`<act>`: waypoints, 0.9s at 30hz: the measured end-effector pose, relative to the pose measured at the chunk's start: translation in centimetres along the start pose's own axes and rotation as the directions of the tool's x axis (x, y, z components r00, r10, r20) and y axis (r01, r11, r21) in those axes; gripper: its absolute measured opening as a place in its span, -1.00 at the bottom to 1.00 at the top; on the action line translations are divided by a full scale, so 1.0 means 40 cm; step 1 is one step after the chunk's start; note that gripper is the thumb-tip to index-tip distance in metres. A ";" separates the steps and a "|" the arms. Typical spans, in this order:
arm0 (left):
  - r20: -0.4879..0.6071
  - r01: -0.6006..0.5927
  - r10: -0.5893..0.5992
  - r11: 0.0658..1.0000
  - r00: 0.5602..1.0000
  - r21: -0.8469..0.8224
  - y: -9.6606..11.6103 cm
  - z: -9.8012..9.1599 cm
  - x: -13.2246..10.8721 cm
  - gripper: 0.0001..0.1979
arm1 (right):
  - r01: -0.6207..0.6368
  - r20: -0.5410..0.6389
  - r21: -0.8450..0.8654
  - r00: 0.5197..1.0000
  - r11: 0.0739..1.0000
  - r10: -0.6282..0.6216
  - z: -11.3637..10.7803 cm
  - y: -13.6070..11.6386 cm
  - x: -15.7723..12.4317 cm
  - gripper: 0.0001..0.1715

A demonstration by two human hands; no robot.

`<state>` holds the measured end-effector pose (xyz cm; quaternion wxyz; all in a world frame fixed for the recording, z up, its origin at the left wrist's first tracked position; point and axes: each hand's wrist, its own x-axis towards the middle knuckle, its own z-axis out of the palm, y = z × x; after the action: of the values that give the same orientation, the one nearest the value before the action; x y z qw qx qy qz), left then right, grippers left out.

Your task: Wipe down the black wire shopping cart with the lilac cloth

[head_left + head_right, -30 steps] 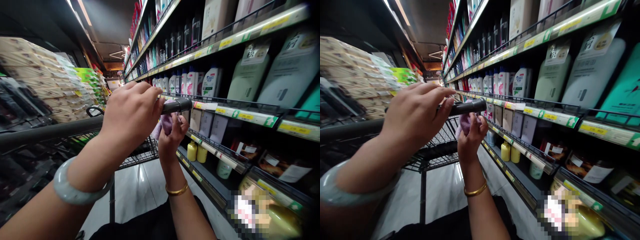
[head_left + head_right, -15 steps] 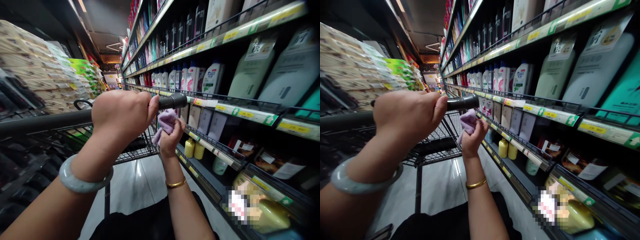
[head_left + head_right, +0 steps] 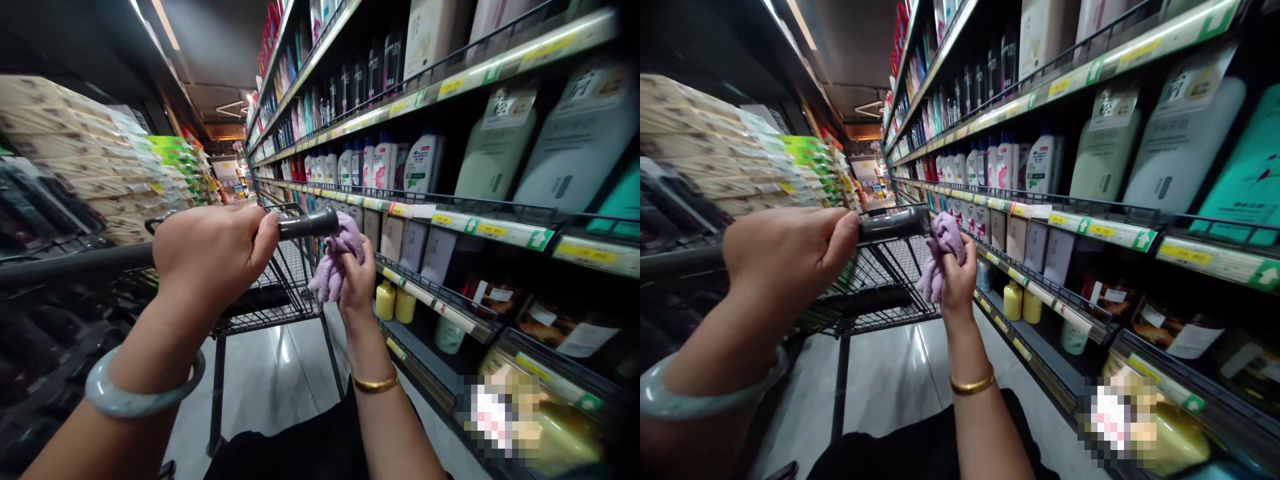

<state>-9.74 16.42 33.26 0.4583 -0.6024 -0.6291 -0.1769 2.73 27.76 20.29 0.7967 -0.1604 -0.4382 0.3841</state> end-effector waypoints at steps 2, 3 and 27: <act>0.047 0.024 -0.023 0.999 0.999 -0.021 -0.010 -0.010 -0.006 -0.46 | -0.002 -0.025 0.054 1.000 0.999 0.003 0.011 -0.034 -0.017 -0.58; 0.065 0.039 -0.037 0.999 0.997 -0.037 -0.014 -0.016 -0.010 -0.47 | 0.075 -0.001 0.064 0.997 0.995 -0.075 0.016 -0.055 -0.026 -0.57; -0.084 0.178 -0.183 0.982 0.980 -0.067 0.103 -0.006 -0.016 -0.44 | 0.108 0.209 0.043 0.971 0.993 -0.115 0.043 -0.052 -0.045 -0.61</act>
<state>-5.95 16.73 31.50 0.4500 -0.5476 -0.6545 -0.2629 1.73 24.90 21.47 0.7684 -0.0813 -0.5224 0.3605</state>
